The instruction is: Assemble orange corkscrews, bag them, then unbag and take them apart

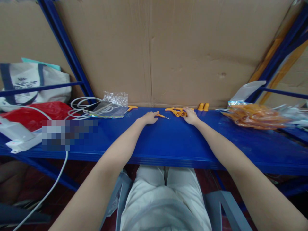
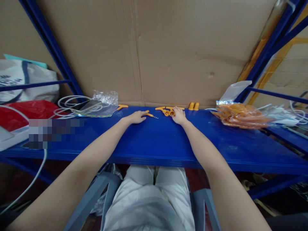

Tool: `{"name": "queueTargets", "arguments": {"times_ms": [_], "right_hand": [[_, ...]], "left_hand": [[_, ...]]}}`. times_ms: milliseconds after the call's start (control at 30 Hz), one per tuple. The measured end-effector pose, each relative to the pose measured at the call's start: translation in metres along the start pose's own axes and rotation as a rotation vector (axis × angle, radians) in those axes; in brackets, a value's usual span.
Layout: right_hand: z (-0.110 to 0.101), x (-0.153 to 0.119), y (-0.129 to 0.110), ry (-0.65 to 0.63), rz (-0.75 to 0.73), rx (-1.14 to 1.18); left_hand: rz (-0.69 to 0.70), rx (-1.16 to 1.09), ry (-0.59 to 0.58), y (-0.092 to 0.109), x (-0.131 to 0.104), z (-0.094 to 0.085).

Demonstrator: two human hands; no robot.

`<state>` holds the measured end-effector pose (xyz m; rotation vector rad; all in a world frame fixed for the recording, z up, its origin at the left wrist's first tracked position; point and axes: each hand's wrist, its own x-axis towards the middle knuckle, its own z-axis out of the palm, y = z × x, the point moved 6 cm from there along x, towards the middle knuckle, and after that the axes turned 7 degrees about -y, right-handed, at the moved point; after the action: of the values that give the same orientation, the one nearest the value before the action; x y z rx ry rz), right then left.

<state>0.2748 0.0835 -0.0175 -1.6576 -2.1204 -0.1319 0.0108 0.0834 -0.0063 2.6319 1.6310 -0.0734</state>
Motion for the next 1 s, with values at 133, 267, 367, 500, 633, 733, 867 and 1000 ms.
{"name": "queueTargets", "arguments": {"times_ms": [133,267,367,500,633,733,867,1000], "right_hand": [[-0.010,-0.010,-0.022,-0.044,-0.046,-0.042],[-0.017,-0.018,-0.052,-0.070,-0.186,-0.089],[-0.020,-0.021,-0.063,-0.064,-0.238,-0.114],[-0.021,-0.024,-0.071,-0.083,-0.300,-0.174],[-0.023,-0.024,-0.074,-0.101,-0.288,-0.220],[-0.025,-0.024,-0.077,-0.105,-0.262,-0.231],[-0.025,-0.024,-0.079,-0.103,-0.221,-0.275],[-0.025,-0.024,-0.081,-0.102,-0.200,-0.314]], "left_hand": [[-0.016,0.007,-0.020,0.005,-0.004,-0.002],[-0.017,0.002,-0.021,0.005,-0.005,-0.003],[-0.017,-0.003,-0.017,0.005,-0.004,-0.003],[-0.008,-0.007,-0.015,0.004,-0.003,-0.002],[-0.011,0.001,-0.018,0.003,-0.003,-0.001],[-0.016,0.008,-0.022,0.004,-0.005,-0.002],[-0.008,0.009,-0.024,0.006,-0.006,-0.003],[-0.002,0.018,-0.007,0.004,-0.004,-0.002]]}}
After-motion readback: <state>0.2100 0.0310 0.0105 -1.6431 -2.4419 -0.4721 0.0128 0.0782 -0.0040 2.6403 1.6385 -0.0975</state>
